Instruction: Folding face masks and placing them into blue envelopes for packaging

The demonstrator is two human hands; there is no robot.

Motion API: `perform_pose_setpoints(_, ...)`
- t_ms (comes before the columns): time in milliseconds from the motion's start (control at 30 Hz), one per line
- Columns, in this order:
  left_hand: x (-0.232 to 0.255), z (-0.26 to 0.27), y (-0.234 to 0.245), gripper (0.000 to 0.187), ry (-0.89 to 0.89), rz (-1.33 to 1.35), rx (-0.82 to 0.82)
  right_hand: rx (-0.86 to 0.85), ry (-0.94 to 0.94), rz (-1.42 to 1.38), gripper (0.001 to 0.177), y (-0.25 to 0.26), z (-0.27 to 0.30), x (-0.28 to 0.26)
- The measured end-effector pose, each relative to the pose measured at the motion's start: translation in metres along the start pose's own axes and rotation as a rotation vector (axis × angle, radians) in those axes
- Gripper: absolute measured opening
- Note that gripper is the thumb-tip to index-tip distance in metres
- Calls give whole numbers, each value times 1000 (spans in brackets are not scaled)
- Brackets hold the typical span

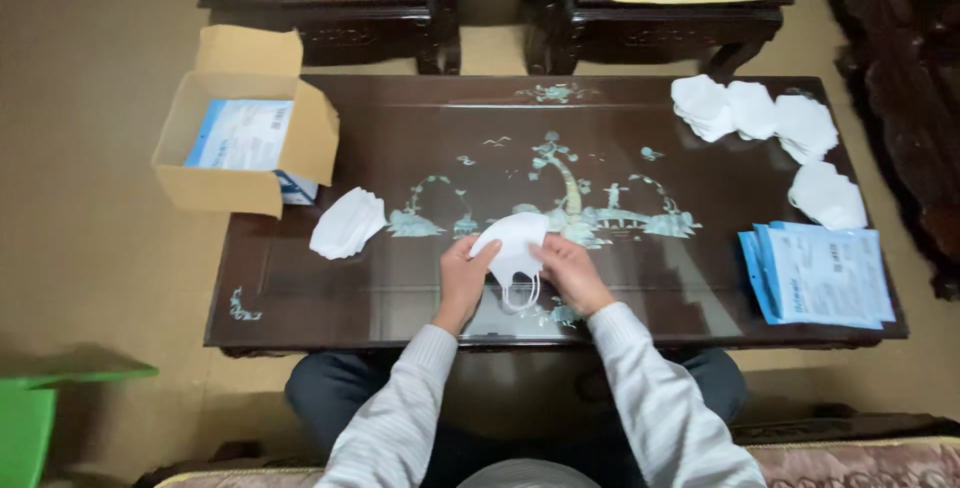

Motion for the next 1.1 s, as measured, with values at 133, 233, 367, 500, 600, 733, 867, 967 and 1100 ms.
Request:
perform_pose_setpoints(133, 9, 7, -33, 42, 202, 291, -96, 145, -10, -47, 12, 18, -38, 39)
perform_pose_setpoints(233, -50, -28, -32, 35, 252, 226, -142, 186, -89, -91, 19, 44, -62, 70)
perform_pose_setpoints(367, -64, -39, -27, 31, 241, 224, -80, 141, -156, -32, 22, 34, -43, 42)
perform_pose_setpoints(500, -58, -33, -27, 29, 240, 208, -85, 109, -193, -45, 30, 19, -30, 19)
perform_pose_setpoints(600, -48, -27, -29, 26, 246, 210, -82, 110, -178, 28, 20, 36, -50, 52)
perform_pose_setpoints(733, -40, -21, -29, 28, 252, 232, -54, 153, -162, 44, 17, 35, -48, 50)
perform_pose_setpoints(867, -36, -16, -30, 28, 238, 260, -62, 151, -199, 2, 28, 26, -37, 33)
perform_pose_setpoints(967, -37, -18, -30, 27, 238, 261, -78, 125, -187, 28, 25, 35, -49, 50)
perform_pose_setpoints(1100, -39, -20, -28, 27, 253, 232, -117, 137, -154, 68, 20, 38, -53, 60)
Point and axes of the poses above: each hand's wrist, its own z-axis away from the middle knuckle, its own y-axis out of the back of the hand, x = y × z, the point moved 2 cm from there along -z, towards the middle knuckle, and after that the axes turned 5 degrees about -x, right-handed, at the moved point
